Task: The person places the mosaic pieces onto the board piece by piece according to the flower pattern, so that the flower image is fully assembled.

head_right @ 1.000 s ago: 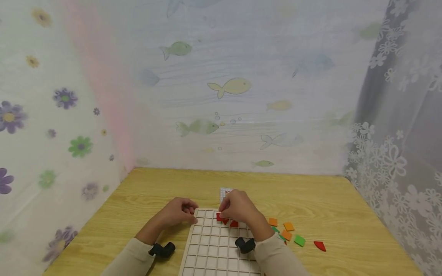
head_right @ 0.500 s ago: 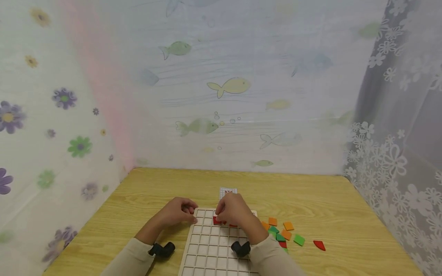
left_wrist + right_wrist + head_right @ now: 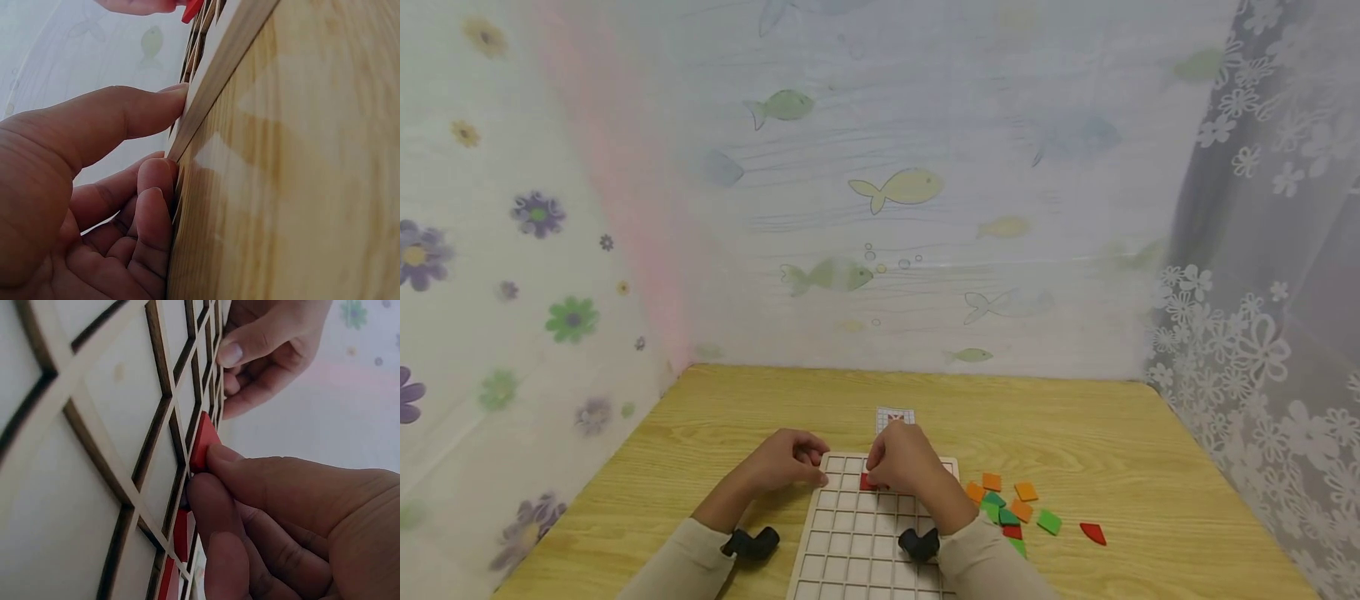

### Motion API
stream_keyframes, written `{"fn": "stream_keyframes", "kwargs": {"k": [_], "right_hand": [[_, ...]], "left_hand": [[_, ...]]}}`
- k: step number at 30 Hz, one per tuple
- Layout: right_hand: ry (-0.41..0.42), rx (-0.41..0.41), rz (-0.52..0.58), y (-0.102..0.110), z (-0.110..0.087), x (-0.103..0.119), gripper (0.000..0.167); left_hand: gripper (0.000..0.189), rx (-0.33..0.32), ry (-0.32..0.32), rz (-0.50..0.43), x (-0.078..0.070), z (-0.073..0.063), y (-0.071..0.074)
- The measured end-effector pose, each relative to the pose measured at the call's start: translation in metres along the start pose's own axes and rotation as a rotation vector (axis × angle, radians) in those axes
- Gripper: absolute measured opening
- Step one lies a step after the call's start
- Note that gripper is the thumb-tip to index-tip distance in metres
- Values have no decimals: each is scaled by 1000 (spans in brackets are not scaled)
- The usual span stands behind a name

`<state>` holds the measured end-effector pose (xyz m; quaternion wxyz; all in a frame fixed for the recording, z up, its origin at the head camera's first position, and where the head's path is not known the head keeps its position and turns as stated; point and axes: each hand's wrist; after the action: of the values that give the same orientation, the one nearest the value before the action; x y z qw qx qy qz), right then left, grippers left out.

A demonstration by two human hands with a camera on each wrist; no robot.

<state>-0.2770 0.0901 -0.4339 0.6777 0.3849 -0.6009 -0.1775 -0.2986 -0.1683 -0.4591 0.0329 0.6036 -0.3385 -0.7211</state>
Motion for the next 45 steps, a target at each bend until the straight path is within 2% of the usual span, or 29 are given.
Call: {"fn": "stream_keyframes", "kwargs": {"k": [12,22,35,45], "right_hand": [[21,-24,-36,-2,0,0,17],[44,-30,-50,-3,-1,3,17],[44,-32,-62,-4,0,2,18],[63,-20,18,11,-5,-3,11]], "left_hand": [[44,-3,-18,8,0,0,0],[44,13,15,-5,0,1,1],[47,37,9,-46,1,1,2],[44,31,9,-47,2,3,2]]}}
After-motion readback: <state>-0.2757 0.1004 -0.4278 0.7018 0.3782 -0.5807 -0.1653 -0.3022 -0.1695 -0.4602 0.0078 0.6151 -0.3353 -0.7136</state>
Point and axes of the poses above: each hand's wrist, its own z-axis towards the middle knuckle, its own y-axis out of the back of the hand, x = y × z, and after that the axes turned 7 degrees about -y, right-handed
